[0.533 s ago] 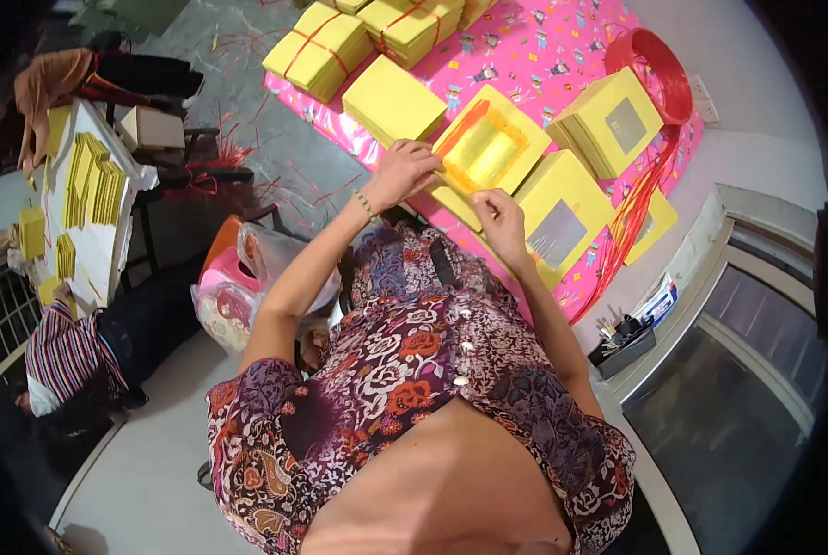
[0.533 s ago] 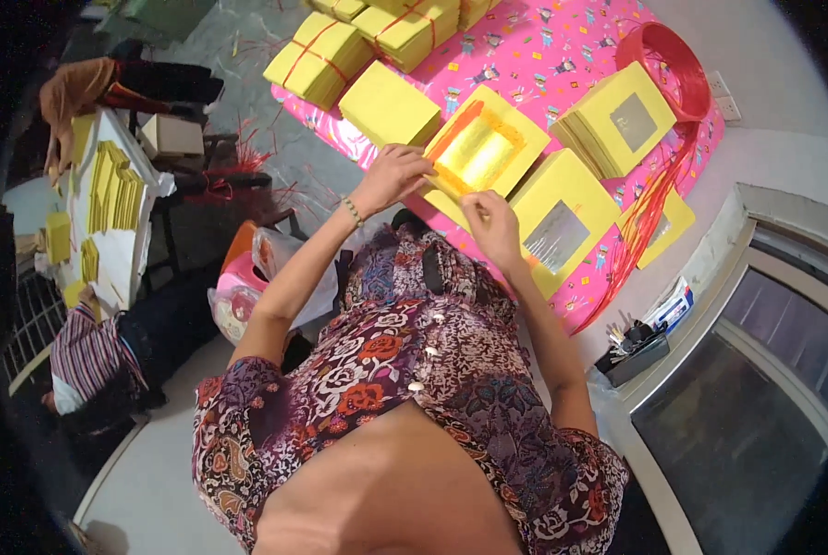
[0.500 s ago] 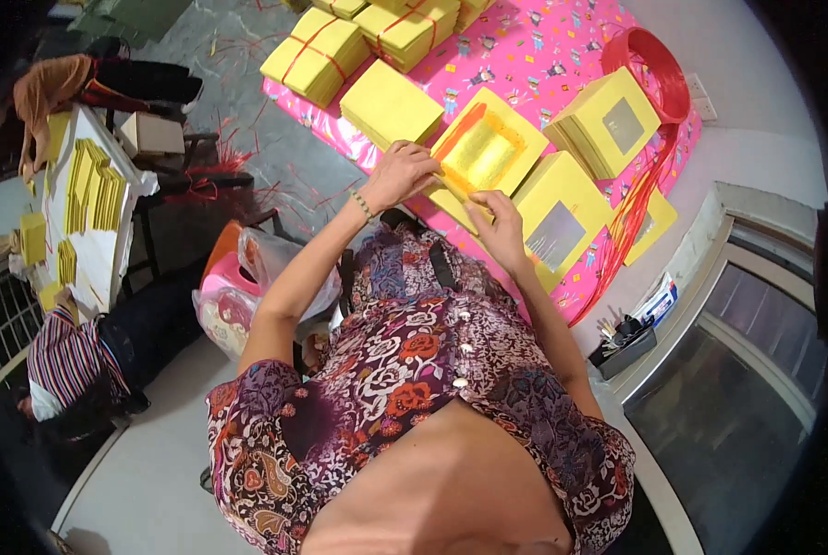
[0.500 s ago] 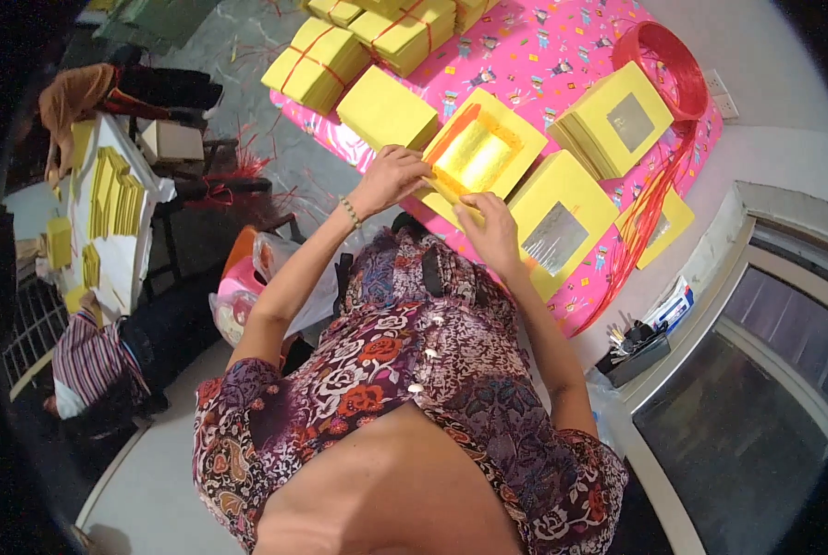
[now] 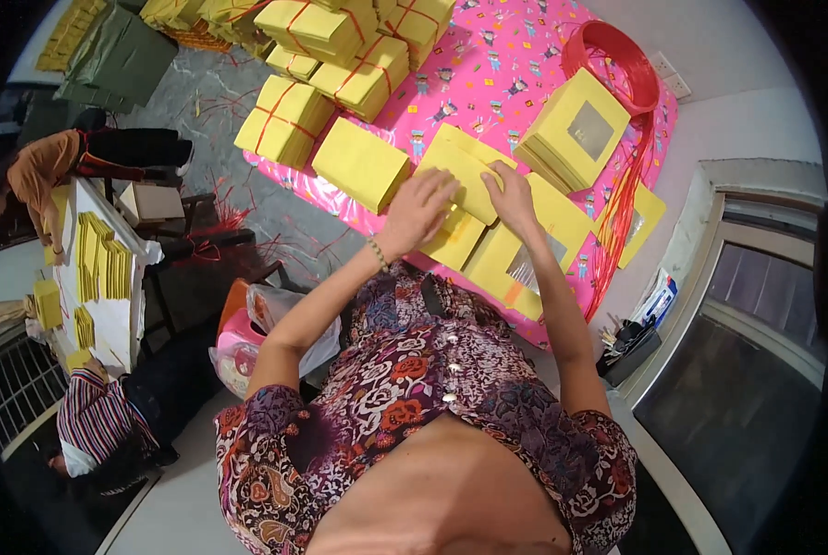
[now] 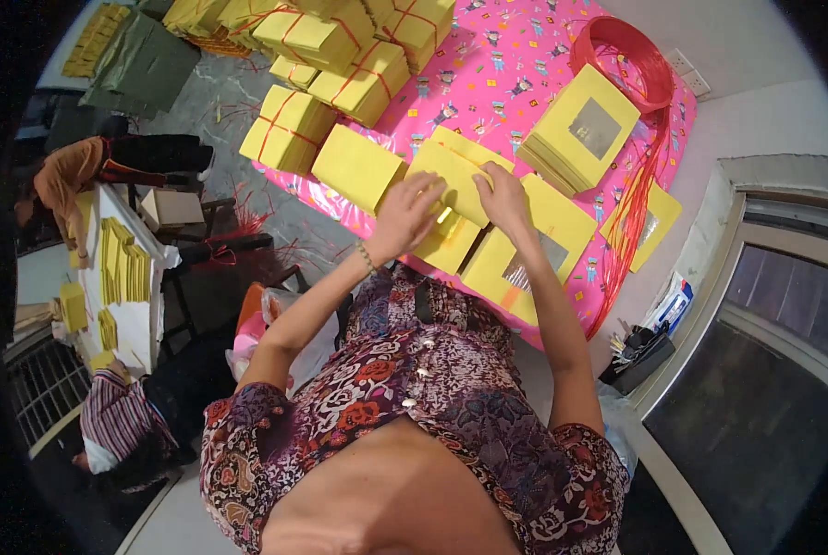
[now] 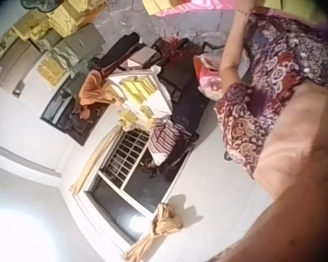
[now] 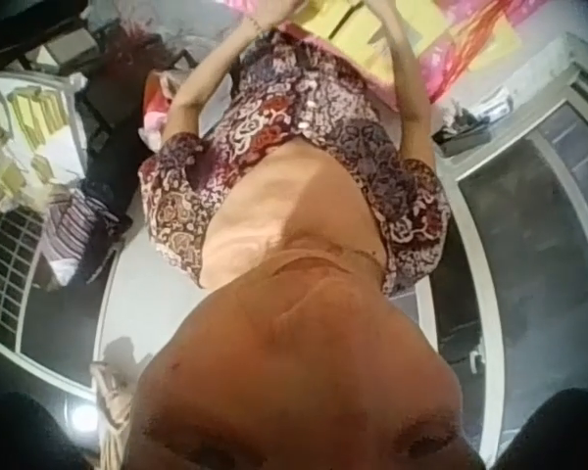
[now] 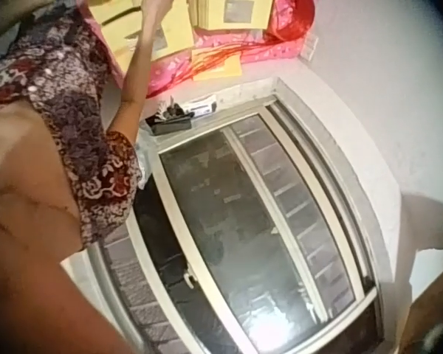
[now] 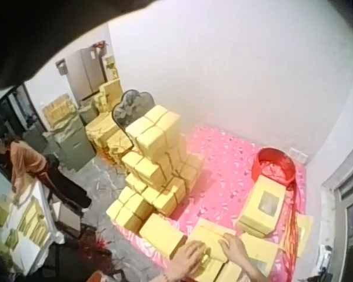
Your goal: Packaging and organizing stacks of yellow ceremonial paper.
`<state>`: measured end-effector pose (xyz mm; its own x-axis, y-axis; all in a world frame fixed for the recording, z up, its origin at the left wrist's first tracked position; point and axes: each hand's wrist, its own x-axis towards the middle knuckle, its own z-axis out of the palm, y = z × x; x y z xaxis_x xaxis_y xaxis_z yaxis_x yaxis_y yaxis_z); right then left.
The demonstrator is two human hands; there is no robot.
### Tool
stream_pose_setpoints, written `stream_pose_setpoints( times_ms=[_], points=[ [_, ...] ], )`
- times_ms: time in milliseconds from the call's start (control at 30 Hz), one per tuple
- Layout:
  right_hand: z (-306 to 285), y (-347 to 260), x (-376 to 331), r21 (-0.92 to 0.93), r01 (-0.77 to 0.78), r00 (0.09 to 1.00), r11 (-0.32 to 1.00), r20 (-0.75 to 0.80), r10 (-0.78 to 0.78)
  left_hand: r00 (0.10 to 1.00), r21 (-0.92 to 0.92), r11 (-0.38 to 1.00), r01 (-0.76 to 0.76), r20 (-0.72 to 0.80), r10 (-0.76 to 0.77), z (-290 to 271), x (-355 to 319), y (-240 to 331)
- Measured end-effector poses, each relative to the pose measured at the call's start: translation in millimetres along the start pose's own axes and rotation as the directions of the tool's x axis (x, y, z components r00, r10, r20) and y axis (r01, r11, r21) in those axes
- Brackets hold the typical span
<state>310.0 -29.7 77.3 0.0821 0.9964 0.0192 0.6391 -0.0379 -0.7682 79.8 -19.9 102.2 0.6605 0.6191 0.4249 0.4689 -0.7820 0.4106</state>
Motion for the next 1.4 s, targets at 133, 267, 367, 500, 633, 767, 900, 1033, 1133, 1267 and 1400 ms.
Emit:
stream_pose_setpoints(
  times_ms=[133,267,367,500,633,767,900,1033,1133,1267,1400],
  points=[
    [5,17,23,-0.019,-0.04,0.999,0.999,0.035,0.041,0.983,0.069,0.997,0.034,0.179,-0.045,19,1,8],
    [10,17,33,-0.091,0.019,0.999,0.996,-0.025,-0.022,0.957,0.112,0.988,0.108,0.257,-0.133,25,3,7],
    [12,1,29,-0.238,0.041,0.995,0.97,-0.079,-0.061,0.948,0.135,0.984,0.115,0.282,-0.149,23,-1,6],
    [10,-7,26,-0.348,0.059,0.995,0.936,-0.06,-0.085,0.941,0.134,0.983,0.125,0.297,-0.16,20,-2,9],
    [15,-3,26,-0.25,0.058,0.995,0.967,-0.058,-0.075,0.94,0.125,0.984,0.124,0.304,-0.157,19,-1,9],
    [18,-4,25,-0.223,0.062,0.995,0.973,-0.064,-0.078,0.937,0.116,0.986,0.123,0.314,-0.154,18,-3,7],
    [18,-2,28,-0.182,0.059,0.995,0.982,-0.065,-0.072,0.934,0.13,0.985,0.117,0.323,-0.153,18,-2,5],
    [20,-6,26,-0.166,0.063,0.995,0.984,-0.068,-0.075,0.934,0.145,0.983,0.114,0.32,-0.155,19,-7,4],
    [22,-7,26,-0.154,0.057,0.995,0.986,-0.071,-0.069,0.937,0.145,0.983,0.114,0.315,-0.155,20,-8,4],
    [24,-8,25,-0.166,0.062,0.994,0.984,-0.076,-0.075,0.933,0.146,0.982,0.121,0.321,-0.163,20,-10,5],
    [22,-13,22,-0.157,0.034,0.997,0.987,-0.07,-0.045,0.935,0.153,0.982,0.113,0.318,-0.158,23,-11,4]
  ],
)
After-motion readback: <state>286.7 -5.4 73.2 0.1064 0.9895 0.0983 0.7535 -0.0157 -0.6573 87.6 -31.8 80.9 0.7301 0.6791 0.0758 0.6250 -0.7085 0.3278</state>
